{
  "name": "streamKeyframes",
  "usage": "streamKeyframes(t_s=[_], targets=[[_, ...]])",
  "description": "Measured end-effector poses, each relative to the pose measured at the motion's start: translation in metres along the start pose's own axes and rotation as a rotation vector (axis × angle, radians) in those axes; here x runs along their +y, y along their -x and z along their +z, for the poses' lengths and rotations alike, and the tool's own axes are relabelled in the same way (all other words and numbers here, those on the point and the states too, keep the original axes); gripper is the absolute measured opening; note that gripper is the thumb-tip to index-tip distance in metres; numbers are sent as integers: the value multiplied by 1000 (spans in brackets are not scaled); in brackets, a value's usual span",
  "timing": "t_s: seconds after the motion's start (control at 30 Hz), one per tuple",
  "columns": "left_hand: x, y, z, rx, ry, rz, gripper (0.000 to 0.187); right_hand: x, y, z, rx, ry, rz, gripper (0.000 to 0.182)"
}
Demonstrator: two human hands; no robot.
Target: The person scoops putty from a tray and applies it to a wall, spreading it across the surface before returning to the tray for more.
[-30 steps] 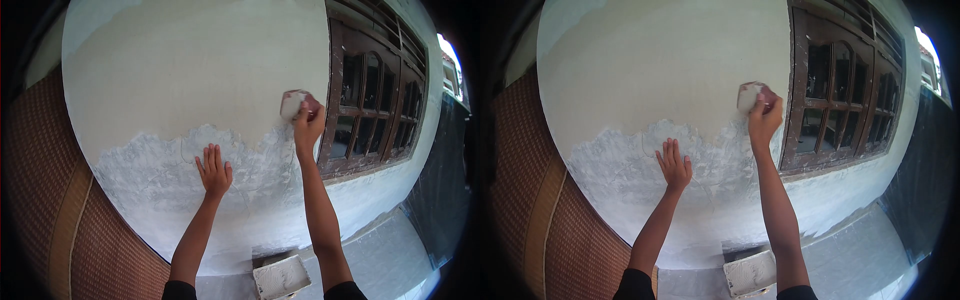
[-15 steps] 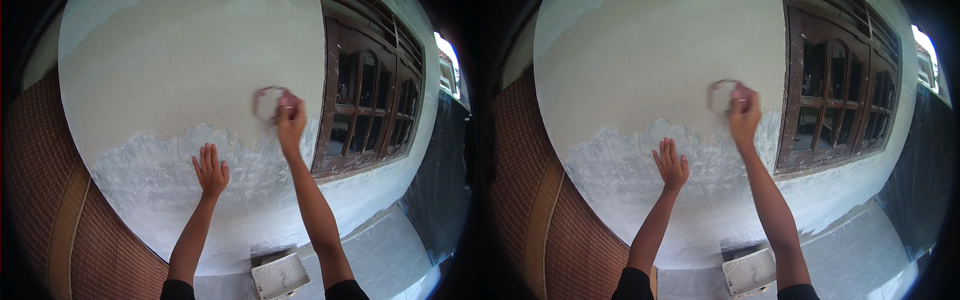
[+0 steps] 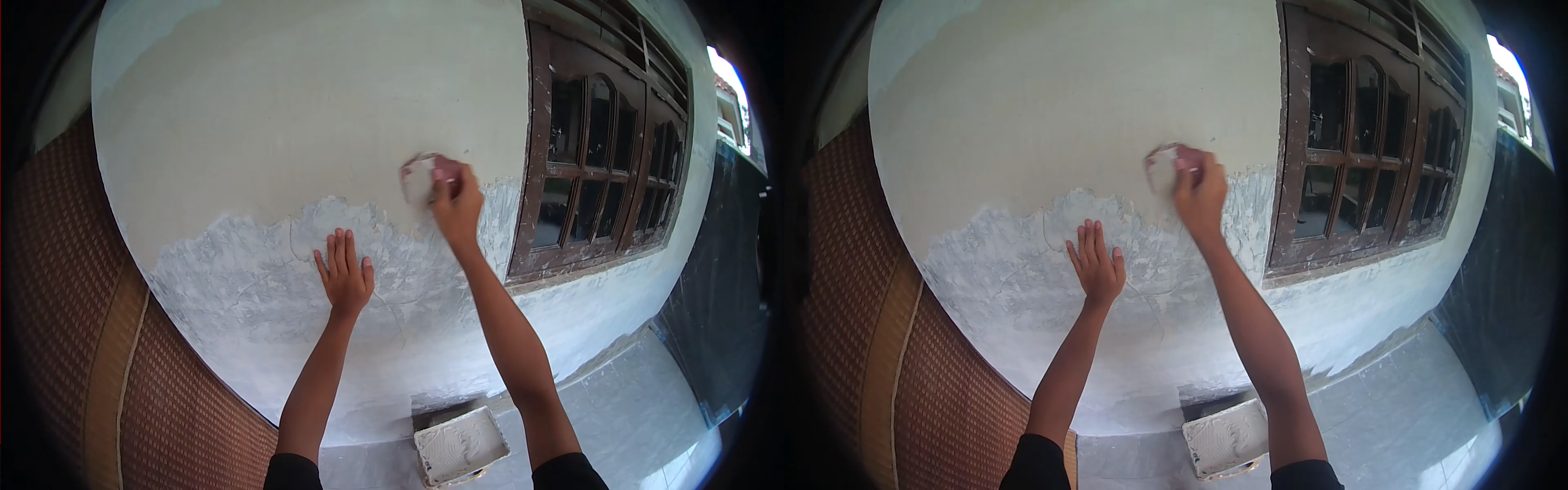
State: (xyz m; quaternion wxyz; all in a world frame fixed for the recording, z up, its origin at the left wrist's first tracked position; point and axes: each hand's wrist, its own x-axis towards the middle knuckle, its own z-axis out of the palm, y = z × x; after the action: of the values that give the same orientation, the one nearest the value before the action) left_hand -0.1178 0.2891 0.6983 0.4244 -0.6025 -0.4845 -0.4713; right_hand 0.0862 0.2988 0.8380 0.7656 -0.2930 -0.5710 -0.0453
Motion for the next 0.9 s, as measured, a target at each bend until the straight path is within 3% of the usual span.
streamKeyframes(t_s=[0.1, 0.17, 0.27, 0.37, 0.4, 0.47, 0.53, 0.57, 0.63, 0.67, 0.7, 0.73, 0.77, 0.83, 0.9], targets=[[1, 0, 0, 20, -10, -15, 56, 15, -14, -28, 195, -119, 224, 22], [2, -1, 1, 31, -13, -32, 55, 13, -14, -39, 292, -62, 180, 24], [3, -2, 1, 29, -16, -35, 54, -10, 0, -20, 33, -272, 155, 27], [2, -1, 0, 8, 2, -9, 56, -6, 11, 1, -91, 15, -106, 24], [2, -1, -1, 8, 1, -5, 56, 8, 6, -3, -114, 100, -67, 22], [1, 0, -2, 7, 1, -1, 56, 18, -14, -24, 76, -20, 143, 28], [2, -1, -2, 17, -20, 0, 57, 20, -26, -50, 280, -9, 223, 29], [2, -1, -2, 18, -19, -3, 57, 16, -27, -48, 279, -7, 220, 29], [2, 0, -1, 4, -28, -4, 57, -2, -26, -36, 254, -112, 71, 27], [2, 0, -1, 5, -21, 0, 57, -15, -17, -24, 82, -232, 117, 25], [1, 0, -2, 1, -14, -1, 57, -26, -10, -11, -50, -151, 86, 24], [0, 0, -2, 0, -8, -1, 57, -20, -4, 9, -63, -40, -124, 22], [0, -1, -1, 5, -2, 5, 57, -48, -1, 11, -132, -148, -120, 18], [-2, 1, -1, 11, -7, 20, 57, -33, -14, 13, -114, 19, -200, 17], [-2, 2, -2, 15, -6, 13, 54, -1, -36, -7, 57, 55, -106, 19]])
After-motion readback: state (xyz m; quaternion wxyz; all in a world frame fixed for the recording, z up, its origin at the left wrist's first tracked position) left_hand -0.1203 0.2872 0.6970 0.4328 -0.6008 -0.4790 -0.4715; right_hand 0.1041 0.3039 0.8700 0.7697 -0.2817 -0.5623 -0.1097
